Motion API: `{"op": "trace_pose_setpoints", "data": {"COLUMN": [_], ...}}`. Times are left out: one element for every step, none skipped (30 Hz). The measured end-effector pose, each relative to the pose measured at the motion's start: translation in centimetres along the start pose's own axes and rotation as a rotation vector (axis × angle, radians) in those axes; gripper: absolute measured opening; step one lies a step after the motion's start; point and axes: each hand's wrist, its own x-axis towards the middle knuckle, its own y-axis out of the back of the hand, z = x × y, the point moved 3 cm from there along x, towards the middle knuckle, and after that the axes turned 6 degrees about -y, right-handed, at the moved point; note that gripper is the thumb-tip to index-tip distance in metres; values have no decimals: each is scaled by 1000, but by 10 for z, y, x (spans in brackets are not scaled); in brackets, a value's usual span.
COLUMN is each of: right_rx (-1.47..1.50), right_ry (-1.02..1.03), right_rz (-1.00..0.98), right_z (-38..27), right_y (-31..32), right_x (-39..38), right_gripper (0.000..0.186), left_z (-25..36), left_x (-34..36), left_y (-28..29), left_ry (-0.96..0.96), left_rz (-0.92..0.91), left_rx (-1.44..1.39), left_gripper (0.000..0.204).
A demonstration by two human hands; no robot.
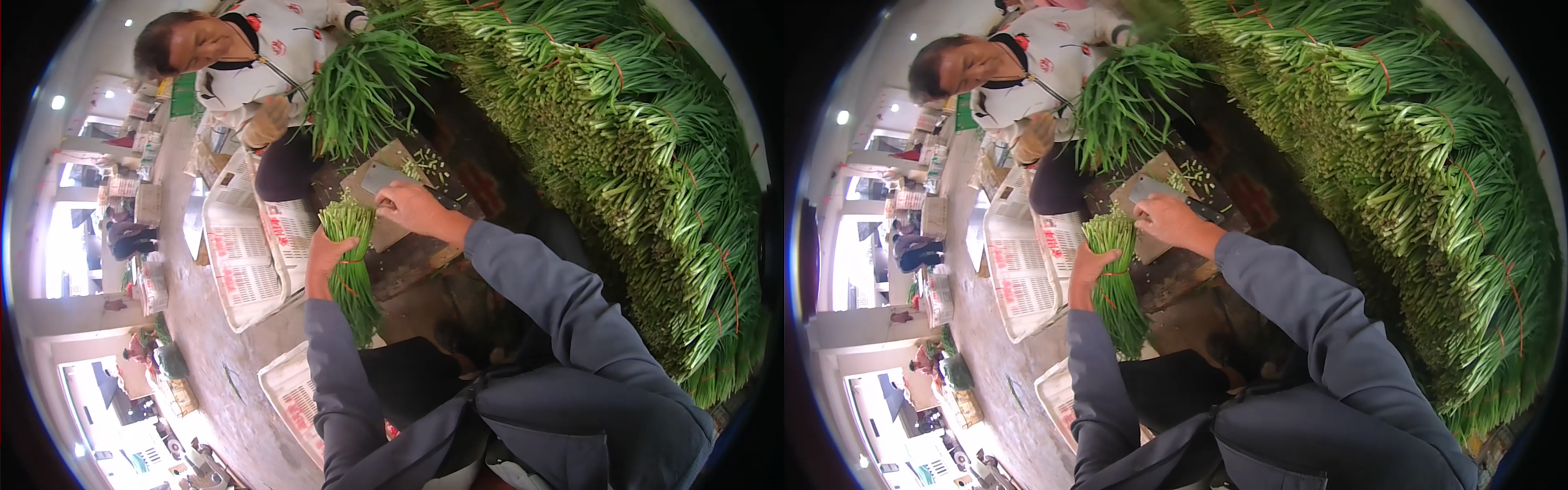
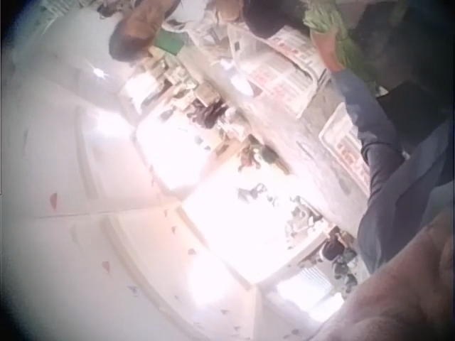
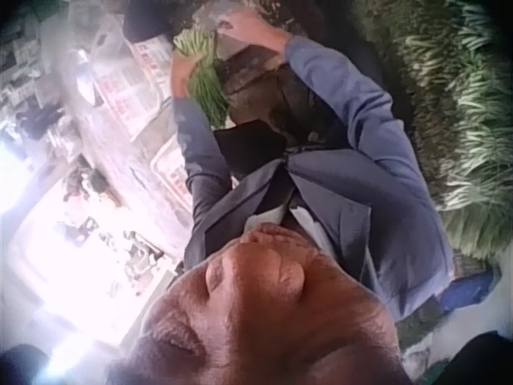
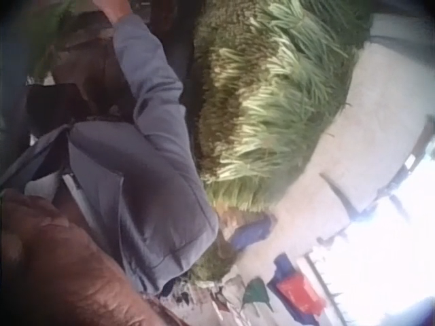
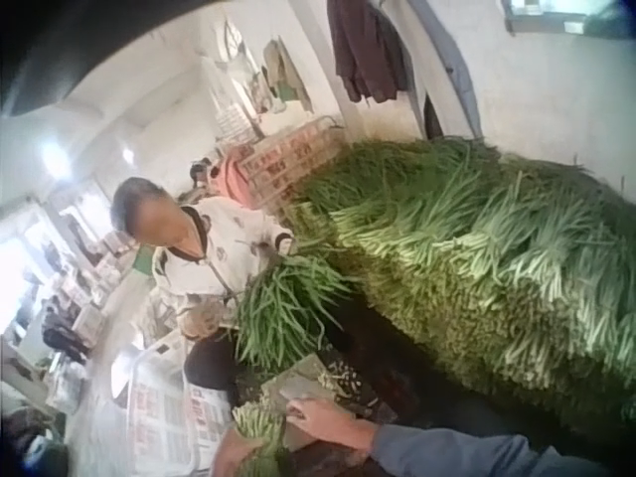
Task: The person bundles bunches of leeks using red plastic ties and then trims the root ends with a cleaver on a wooden block while sitting in a processing facility.
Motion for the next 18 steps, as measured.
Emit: {"op": "trace_pose_setpoints", "data": {"right_rx": [56, 123, 128, 137, 99, 62, 24, 18, 41, 67, 350, 381, 379, 377, 318, 250, 166, 86], "right_ry": [12, 41, 130, 158, 219, 278, 357, 373, 474, 573, 305, 31, 87, 141, 291, 436, 510, 577], "right_rz": [13, 8, 116, 113, 174, 236, 282, 293, 298, 298, 228, 235, 210, 186, 150, 116, 120, 134], "right_z": [-10, -29, -48, -66, -80, -93, -102, -102, -103, -104, -112, -122, -123, -126, -133, -137, -147, -156], "right_y": [4, 3, 5, 8, 12, 17, 25, 34, 46, 54, 65, 84, 97, 108, 108, 104, 100, 98], "right_x": [-2, -4, -8, -9, -11, -14, -15, -11, -7, -7, -9, -14, -23, -32, -44, -60, -79, -95], "right_gripper": [27, 30, 29, 29, 28, 27, 26, 26, 23, 21, 17, 13, 10, 8, 7, 6, 10, 13], "left_z": [20, 29, 38, 49, 59, 68, 77, 83, 90, 95, 89, 88, 93, 98, 104, 109, 113, 117], "left_x": [-5, -16, -28, -40, -50, -61, -72, -82, -90, -101, -117, -131, -139, -145, -152, -156, -164, -170], "left_y": [-9, -9, -10, -9, -13, -15, -19, -22, -26, -28, -23, -21, -26, -30, -35, -42, -46, -52], "left_ry": [-15, -25, -60, -100, -128, -140, -134, -132, -138, -153, -134, -120, -122, -136, -158, -181, -198, -209], "left_rz": [-4, 17, 42, 69, 77, 90, 124, 154, 143, 143, 181, 218, 220, 220, 221, 216, 232, 234], "left_rx": [-41, -34, -61, -85, -70, -66, -88, -113, -215, -212, -213, -214, -223, -223, -248, -276, -305, -313], "left_gripper": [54, 54, 54, 54, 55, 55, 55, 55, 56, 56, 57, 58, 61, 61, 62, 63, 62, 62]}}
